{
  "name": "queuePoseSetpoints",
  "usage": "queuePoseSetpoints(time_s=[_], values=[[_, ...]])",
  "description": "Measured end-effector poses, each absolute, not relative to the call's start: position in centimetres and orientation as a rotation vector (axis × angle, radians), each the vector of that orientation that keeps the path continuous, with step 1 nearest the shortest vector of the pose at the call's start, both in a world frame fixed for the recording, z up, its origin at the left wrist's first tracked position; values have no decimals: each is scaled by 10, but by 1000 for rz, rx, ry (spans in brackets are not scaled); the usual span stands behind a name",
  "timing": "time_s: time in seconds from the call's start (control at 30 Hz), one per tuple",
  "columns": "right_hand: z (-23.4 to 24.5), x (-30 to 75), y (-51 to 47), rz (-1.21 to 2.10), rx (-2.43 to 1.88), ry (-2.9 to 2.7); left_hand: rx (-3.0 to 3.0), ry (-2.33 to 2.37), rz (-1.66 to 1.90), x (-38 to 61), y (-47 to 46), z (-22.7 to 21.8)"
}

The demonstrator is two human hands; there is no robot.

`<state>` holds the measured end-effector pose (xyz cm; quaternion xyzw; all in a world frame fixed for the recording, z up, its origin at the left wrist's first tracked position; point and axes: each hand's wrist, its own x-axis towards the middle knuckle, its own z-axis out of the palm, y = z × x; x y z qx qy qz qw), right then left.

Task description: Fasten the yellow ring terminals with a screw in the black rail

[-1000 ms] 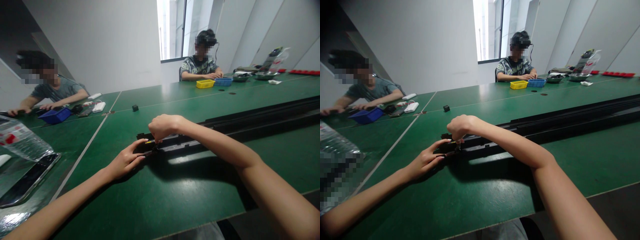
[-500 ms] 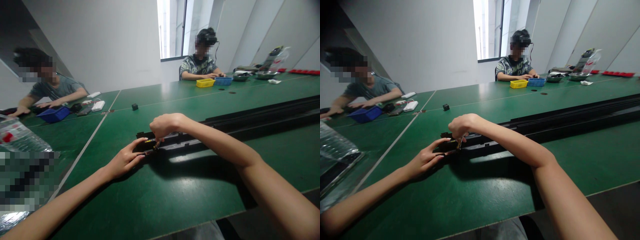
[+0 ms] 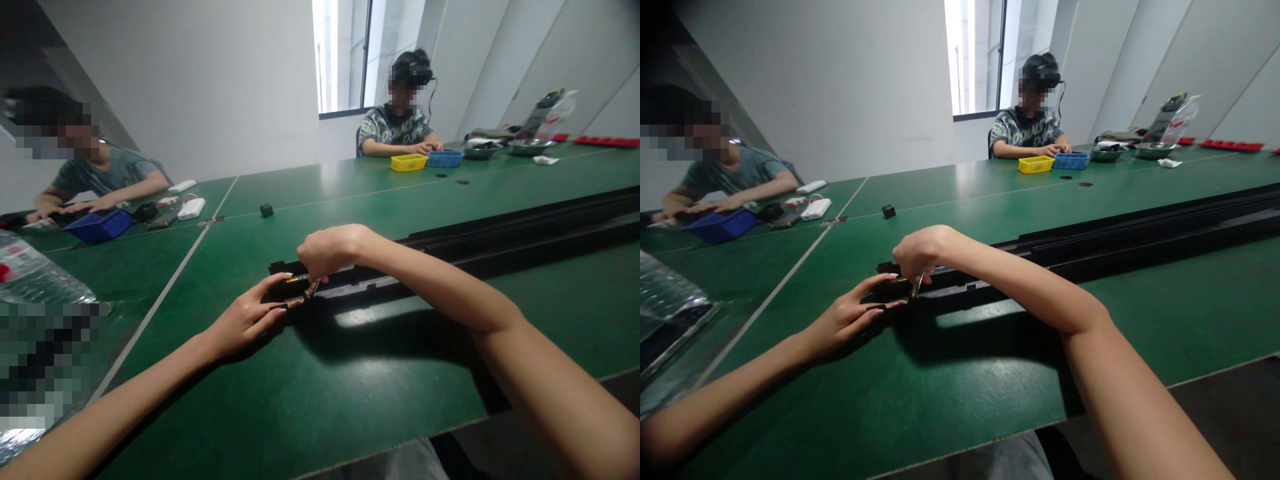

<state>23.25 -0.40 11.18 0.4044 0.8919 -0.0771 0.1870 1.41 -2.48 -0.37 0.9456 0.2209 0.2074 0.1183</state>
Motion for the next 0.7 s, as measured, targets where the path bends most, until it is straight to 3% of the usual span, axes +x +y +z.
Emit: queuePoseSetpoints(time_s=[0.7], values=[[120, 239, -11, -155, 1043, 2604, 2747, 638, 598, 14, -24, -6]])
